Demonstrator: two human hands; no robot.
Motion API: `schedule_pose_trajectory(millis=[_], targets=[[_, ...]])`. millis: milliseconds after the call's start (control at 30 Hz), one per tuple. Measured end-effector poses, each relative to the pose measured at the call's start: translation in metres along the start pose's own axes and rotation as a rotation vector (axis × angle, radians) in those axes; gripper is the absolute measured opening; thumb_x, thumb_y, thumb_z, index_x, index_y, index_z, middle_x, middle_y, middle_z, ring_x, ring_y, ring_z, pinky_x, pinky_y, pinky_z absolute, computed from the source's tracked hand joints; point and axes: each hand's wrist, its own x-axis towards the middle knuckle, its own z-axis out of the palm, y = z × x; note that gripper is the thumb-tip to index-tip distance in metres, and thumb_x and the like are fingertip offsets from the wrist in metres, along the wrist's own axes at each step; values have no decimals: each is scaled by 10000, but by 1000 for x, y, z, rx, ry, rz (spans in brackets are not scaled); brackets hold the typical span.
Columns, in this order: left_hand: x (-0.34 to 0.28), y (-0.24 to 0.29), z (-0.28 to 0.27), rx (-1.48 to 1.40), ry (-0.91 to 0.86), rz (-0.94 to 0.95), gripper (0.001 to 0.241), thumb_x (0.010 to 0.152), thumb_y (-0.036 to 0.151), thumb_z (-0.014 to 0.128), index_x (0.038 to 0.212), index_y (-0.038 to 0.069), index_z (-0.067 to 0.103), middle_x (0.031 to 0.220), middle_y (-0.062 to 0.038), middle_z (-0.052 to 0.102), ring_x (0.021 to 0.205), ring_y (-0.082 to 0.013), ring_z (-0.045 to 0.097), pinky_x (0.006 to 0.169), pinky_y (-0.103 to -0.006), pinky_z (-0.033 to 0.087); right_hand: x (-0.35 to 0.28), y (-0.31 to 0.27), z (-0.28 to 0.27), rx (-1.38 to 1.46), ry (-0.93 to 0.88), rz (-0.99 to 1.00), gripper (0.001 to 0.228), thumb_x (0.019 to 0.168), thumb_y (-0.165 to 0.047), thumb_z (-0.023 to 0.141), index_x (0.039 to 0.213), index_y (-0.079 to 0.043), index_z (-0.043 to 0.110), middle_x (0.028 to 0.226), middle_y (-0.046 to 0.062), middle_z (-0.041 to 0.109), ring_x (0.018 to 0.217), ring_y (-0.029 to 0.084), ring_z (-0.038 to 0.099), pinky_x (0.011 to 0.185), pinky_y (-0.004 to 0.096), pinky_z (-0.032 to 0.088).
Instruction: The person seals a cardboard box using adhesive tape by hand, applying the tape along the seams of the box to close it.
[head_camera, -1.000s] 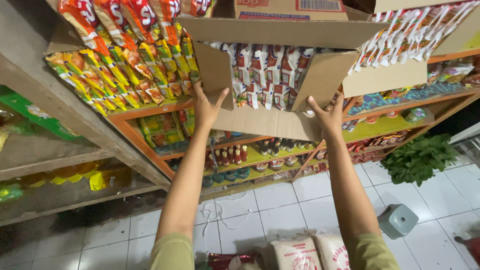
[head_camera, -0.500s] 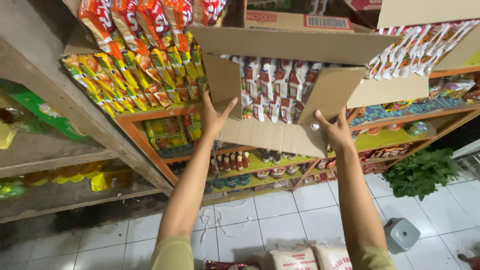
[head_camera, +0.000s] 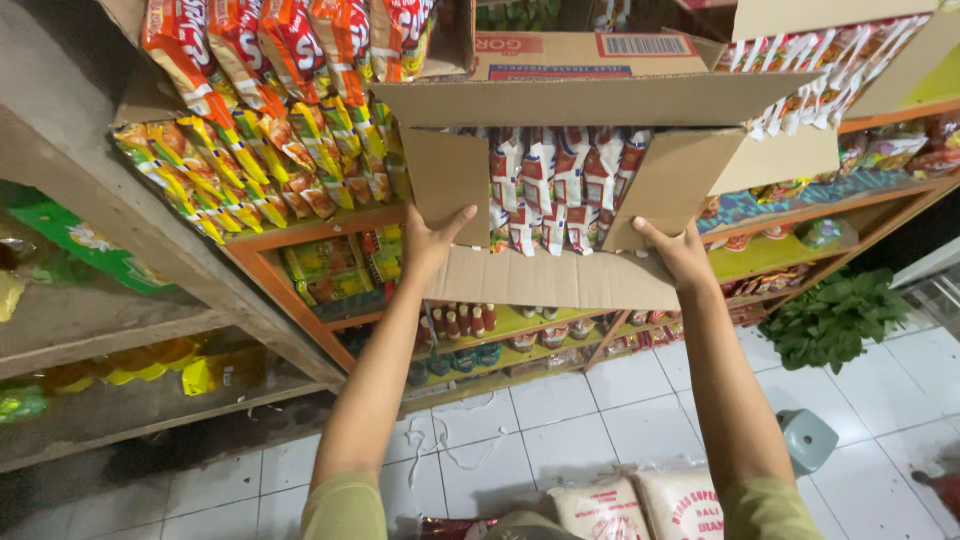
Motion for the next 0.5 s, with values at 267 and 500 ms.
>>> schedule_pose_trajectory(millis=[267, 500], targets=[[-31, 56, -44, 321, -206, -52, 924, 774, 530, 853, 1448, 44, 449, 1261, -188, 710, 1159, -307, 716, 966, -410, 547, -49, -32, -16, -211, 22, -89, 671, 931, -281, 781, 1448, -17, 443, 1317, 85, 636, 1203, 168, 608, 1006, 306, 506], [-32, 83, -30, 812, 181, 655, 1059, 709, 504, 945, 1486, 21, 413, 1389, -383, 521, 1274, -511, 507, 1002, -485, 456, -47, -65, -20, -181, -7, -6, 649, 961, -341, 743, 1472, -12, 517, 1320, 88, 658, 1169, 177, 631, 973, 327, 519]])
